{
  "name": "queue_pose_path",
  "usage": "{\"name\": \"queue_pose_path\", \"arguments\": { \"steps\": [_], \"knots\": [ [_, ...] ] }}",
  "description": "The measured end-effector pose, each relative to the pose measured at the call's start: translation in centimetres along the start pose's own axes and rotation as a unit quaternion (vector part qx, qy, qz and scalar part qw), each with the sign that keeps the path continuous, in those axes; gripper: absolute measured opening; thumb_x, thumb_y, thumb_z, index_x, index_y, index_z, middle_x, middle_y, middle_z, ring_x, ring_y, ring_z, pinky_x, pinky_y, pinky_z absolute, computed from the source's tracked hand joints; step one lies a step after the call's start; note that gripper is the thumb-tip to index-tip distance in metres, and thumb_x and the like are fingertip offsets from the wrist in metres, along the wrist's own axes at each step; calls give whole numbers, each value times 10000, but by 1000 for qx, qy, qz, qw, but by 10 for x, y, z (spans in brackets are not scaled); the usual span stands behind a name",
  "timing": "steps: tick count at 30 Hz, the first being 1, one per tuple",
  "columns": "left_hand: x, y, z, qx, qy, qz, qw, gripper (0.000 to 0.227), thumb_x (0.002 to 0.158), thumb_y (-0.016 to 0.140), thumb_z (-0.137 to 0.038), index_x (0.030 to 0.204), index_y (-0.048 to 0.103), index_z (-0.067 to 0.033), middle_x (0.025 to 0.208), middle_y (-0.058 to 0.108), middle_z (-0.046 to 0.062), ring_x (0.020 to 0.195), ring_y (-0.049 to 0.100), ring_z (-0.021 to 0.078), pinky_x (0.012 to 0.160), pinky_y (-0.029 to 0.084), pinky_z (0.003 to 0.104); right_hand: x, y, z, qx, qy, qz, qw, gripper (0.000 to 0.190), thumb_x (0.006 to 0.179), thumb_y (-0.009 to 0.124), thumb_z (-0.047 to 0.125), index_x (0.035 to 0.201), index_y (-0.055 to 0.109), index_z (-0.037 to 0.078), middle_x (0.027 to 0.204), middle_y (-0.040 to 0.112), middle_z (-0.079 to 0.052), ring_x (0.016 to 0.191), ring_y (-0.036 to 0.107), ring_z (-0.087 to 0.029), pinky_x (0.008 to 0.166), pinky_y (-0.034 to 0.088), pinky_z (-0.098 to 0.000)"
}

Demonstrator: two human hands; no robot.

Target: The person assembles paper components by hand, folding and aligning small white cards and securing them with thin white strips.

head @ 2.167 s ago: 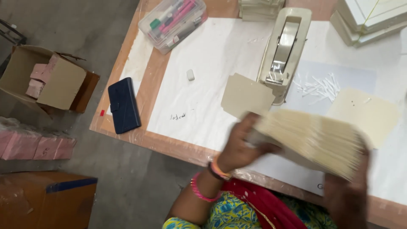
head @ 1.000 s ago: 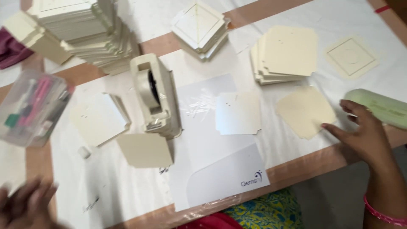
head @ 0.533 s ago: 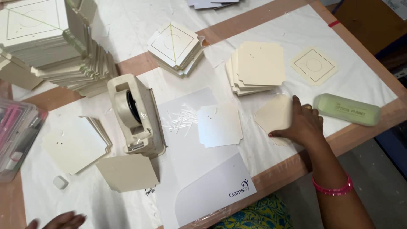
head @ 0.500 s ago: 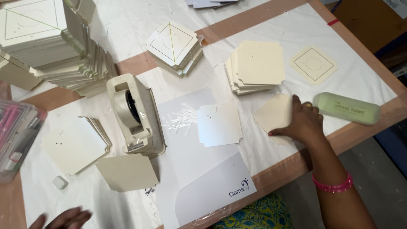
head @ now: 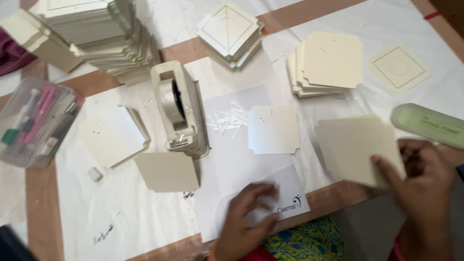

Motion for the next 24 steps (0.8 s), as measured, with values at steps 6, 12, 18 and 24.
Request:
{"name": "queue_pose_path", "arguments": {
  "steps": [6, 12, 18, 24],
  "knots": [
    [27, 41, -14, 450, 363, -152, 802, 823, 817, 726, -368, 1444, 392, 46, 1447, 424, 337, 1303, 499, 499, 1036, 461, 559, -44, 92, 86, 154, 77, 162, 972, 419, 827, 708, -9, 1237, 620, -15, 1179, 697, -155, 1075, 719, -207, 895, 607, -329],
    [-1, -7, 92, 193, 94, -197, 957, 346, 997, 575, -113, 1295, 609, 60, 996, 764, 184, 814, 763, 225, 725, 615, 324, -4, 111, 43, 229, 102, 314, 916, 425, 836, 700, 39, 1259, 663, 41, 1173, 705, -120, 933, 711, -164, 801, 614, -312],
    [-7, -40, 86, -109, -15, -263, 958, 336, 893, 596, 11, 1207, 620, 130, 1038, 764, 179, 871, 708, 180, 780, 564, 311, 111, 63, -55, -223, -45, -6, 974, 199, 982, 613, 3, 1149, 715, -36, 1144, 698, -223, 893, 689, -283, 743, 571, -383],
    [-10, -47, 89, -109, -11, -227, 968, 406, 873, 593, 17, 1271, 577, 94, 1097, 758, 174, 967, 725, 178, 872, 573, 316, 135, 74, -116, -416, -216, 67, 881, 130, 984, 679, 96, 979, 745, -16, 1072, 691, -180, 983, 652, -381, 885, 560, -480]
  ]
}}
Point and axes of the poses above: each hand's wrist, its own x-axis towards the middle knuckle, its own y-axis out of the palm, z = x × y, the point moved 1 cm from there along x, towards the middle knuckle
